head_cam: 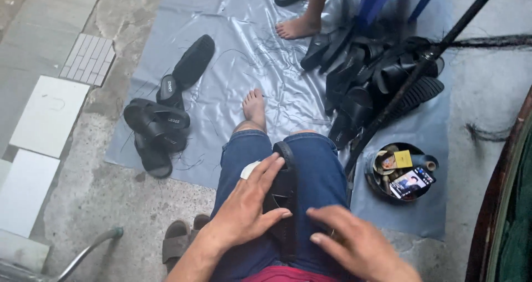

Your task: Hand sewing the upper part of a black sandal to the sole using a needle and thread.

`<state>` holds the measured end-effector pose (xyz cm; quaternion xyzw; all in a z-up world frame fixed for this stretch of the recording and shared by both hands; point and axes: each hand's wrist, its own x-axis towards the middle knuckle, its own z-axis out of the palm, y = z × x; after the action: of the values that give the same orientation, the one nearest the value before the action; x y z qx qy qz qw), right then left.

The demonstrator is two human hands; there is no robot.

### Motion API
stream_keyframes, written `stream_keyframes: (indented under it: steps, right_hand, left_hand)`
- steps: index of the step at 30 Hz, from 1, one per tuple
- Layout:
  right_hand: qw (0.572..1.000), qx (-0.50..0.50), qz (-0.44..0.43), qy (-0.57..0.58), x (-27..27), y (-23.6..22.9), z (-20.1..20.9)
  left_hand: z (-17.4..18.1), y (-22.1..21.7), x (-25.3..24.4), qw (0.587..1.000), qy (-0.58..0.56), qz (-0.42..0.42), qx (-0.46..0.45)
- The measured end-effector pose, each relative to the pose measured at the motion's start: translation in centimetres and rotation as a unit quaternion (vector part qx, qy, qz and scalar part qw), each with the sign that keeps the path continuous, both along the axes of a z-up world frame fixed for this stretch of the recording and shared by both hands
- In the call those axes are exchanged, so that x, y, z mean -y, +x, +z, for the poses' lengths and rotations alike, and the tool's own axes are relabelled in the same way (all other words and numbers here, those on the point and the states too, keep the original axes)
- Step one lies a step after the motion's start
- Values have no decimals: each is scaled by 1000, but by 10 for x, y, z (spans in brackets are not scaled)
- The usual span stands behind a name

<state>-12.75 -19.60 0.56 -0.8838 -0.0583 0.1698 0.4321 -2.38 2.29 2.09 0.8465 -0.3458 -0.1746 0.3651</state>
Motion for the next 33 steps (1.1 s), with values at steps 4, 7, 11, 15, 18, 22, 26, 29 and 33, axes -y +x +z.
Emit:
stream_keyframes:
  steps: [4, 7, 11, 15, 18, 22, 26, 29, 33]
  right_hand:
    - [997, 65, 26, -30, 16, 20, 26]
    - [997, 50, 63, -13, 18, 37, 36]
    - [980, 151, 113, -69, 15, 54, 37]
    - [968, 190, 136, -87, 12, 65, 34]
    - [970, 167, 138, -114, 11, 70, 33]
    - [968, 158, 152, -121, 16, 73, 27]
    - [975, 141, 117, -128, 18, 75, 36]
    - [984, 104, 62, -133, 17, 77, 47]
    - [992, 105, 18, -69, 17, 70, 45]
  left_hand:
    - [0, 3, 0, 1000, -16, 5, -4]
    - [1, 5, 1, 1000, -9, 18, -12]
    - [-10, 3, 0, 998, -41, 39, 2]
    - [-24, 5, -2, 996, -70, 43, 38]
    - [-26, 8, -2, 995, -83, 29, 36]
    - [-25, 12, 1, 997, -61, 19, 39]
    - [-12, 19, 11, 999, -20, 21, 21]
    - [0, 29, 16, 1000, -9, 24, 0]
    - [6, 32, 17, 1000, 16, -4, 14]
